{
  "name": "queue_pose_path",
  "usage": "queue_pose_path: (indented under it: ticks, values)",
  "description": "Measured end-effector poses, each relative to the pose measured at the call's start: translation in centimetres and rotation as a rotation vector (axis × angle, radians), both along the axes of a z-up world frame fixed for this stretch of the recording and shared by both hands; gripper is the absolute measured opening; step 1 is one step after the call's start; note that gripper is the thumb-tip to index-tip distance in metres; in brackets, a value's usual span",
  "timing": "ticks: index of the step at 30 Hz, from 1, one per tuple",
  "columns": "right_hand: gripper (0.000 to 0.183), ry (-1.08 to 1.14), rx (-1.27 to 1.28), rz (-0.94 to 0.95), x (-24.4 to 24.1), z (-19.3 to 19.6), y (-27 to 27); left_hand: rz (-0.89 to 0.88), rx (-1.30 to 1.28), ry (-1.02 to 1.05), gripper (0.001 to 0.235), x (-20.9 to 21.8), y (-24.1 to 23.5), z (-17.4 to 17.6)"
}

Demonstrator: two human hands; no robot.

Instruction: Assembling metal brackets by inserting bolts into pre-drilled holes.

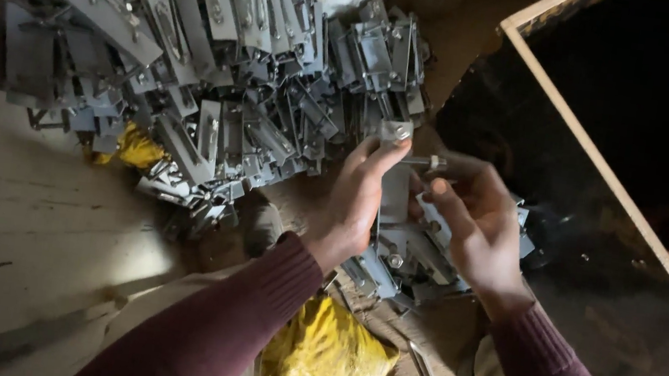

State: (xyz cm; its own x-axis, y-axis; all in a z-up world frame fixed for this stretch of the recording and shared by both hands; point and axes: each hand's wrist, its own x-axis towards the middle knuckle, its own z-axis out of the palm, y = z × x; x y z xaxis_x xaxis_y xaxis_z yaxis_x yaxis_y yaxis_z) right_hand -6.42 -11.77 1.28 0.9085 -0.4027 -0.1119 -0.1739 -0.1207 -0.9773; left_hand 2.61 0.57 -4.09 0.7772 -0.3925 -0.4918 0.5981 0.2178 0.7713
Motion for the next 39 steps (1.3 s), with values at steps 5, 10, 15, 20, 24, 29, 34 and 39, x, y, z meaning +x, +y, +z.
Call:
queue_pose_path:
  ticks: [5, 10, 15, 20, 24, 29, 34, 39]
  values:
    - [0.031, -0.111, -0.162, 0.072, 0.0, -0.2, -1.1, -0.074, -0.003, -0.082, 0.063, -1.2, 0.0, 3.4]
    - [0.024, -0.061, -0.177, 0.098, 0.1, -0.9, -1.2, -0.108, 0.088, -0.154, 0.060, -1.7, -0.3, 3.9]
    - [0.031, -0.252, -0.347, 0.083, 0.1, -0.6, -2.1, -0.182, 0.315, -0.291, 0.060, -2.5, -0.7, 5.1]
    - [0.028, -0.322, -0.418, 0.049, -0.1, -1.5, -2.4, -0.225, 0.493, -0.535, 0.059, -2.3, -1.2, 3.2]
    - [0.024, -0.234, -0.440, -0.023, -0.3, -2.7, -3.0, -0.120, 0.559, -0.768, 0.058, -3.7, -1.6, 1.0]
    - [0.032, 0.013, -0.257, -0.021, 0.3, -4.0, -3.1, -0.099, 0.520, -0.658, 0.054, -3.9, -2.1, 1.5]
    - [0.050, 0.006, -0.055, -0.011, 0.3, -6.1, -3.6, -0.235, 0.558, -0.599, 0.049, -3.7, -1.9, 1.5]
    - [0.024, -0.053, 0.000, 0.028, 0.1, -1.2, -2.6, -0.163, 0.497, -0.507, 0.050, -3.7, -2.0, 2.5]
